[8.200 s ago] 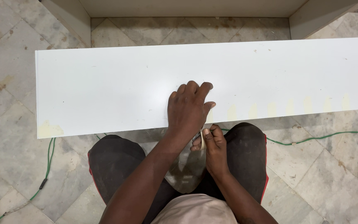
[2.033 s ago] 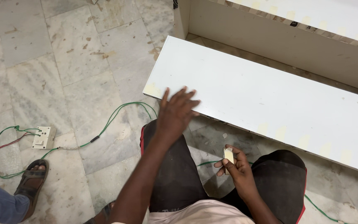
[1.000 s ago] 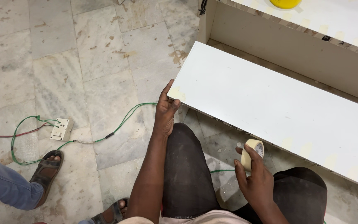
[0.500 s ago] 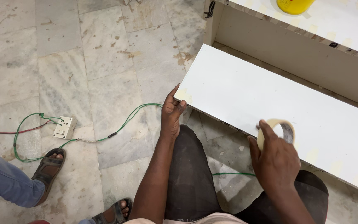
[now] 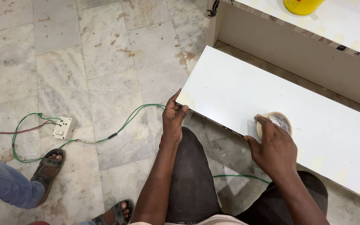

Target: The person sits on the floor and applies masking tape in short strips along the edge of a long white board. They tear off pieces of tape and press them down sequentially along the board's length.

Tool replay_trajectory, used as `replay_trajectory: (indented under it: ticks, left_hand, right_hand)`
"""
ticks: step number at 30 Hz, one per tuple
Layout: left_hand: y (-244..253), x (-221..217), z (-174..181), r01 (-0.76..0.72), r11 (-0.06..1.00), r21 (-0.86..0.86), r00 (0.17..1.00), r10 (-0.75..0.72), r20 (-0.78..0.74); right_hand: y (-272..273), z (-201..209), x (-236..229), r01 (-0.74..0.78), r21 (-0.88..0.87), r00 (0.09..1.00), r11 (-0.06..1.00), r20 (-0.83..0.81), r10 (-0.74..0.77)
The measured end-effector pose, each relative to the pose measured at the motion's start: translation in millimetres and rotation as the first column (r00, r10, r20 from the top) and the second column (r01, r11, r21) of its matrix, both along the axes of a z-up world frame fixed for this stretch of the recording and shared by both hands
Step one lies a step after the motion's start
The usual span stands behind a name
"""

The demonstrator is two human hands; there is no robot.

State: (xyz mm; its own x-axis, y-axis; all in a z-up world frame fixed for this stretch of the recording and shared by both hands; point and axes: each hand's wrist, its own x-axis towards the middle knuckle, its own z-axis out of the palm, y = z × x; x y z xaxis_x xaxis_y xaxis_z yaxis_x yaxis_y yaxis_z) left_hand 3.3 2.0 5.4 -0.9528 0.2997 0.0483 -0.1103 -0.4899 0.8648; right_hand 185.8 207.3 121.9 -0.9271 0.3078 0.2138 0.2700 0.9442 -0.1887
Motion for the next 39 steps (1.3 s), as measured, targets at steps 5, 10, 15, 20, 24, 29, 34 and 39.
replay_trajectory:
  ticks: [5, 10, 15, 20, 24, 29, 34, 39]
  left_hand:
    - [0.3, -0.9, -2.0, -0.010, 1.000, 0.021, 1.000, 0.010, 0.001]
    - [-0.1, -2.7, -4.5, -0.021, 1.000, 0.011, 1.000, 0.021, 0.004]
    - [1.5, -2.4, -6.3, -0.027, 1.000, -0.003, 1.000, 0.027, -0.006]
    - [-0.6, -4.7, -7.8, -0.021, 0.997, -0.072, 1.000, 0.022, 0.012]
    - [-6.6, 0.0, 4.4, -0.069, 0.989, -0.130, 0.998, 0.068, -0.008]
    - [-8.6, 52.4, 43.5, -0.583, 0.712, -0.392, 0.791, 0.386, -0.475]
    - [29.0, 130.9, 82.8, -0.064, 0.802, -0.594, 0.789, -0.324, -0.522]
    - [68.5, 157.3, 100.7, 0.284, 0.701, -0.654, 0.758, -0.582, -0.295]
  right_hand:
    - [-2.0, 0.9, -1.6, 0.015, 0.004, 1.000, 1.000, 0.013, -0.015]
    - [0.0, -2.5, -3.7, 0.071, 0.008, 0.992, 0.997, 0.103, -0.071]
    - [-4.5, -1.8, -1.2, 0.017, 0.035, 1.000, 0.999, -0.027, -0.016]
    - [0.0, 3.3, -3.1, 0.114, -0.048, 0.983, 0.992, 0.153, -0.105]
    - [4.3, 4.6, 6.8, -0.082, 0.090, 0.979, 0.993, -0.177, 0.097]
    - [-18.3, -1.2, 64.4, 0.024, -0.393, 0.976, 0.919, -0.191, -0.108]
    - [-33.8, -10.2, 100.6, -0.002, -0.724, 0.988, 0.690, -0.110, -0.112]
    - [-32.9, -21.3, 118.4, -0.006, -0.827, 0.991, 0.563, -0.079, -0.105]
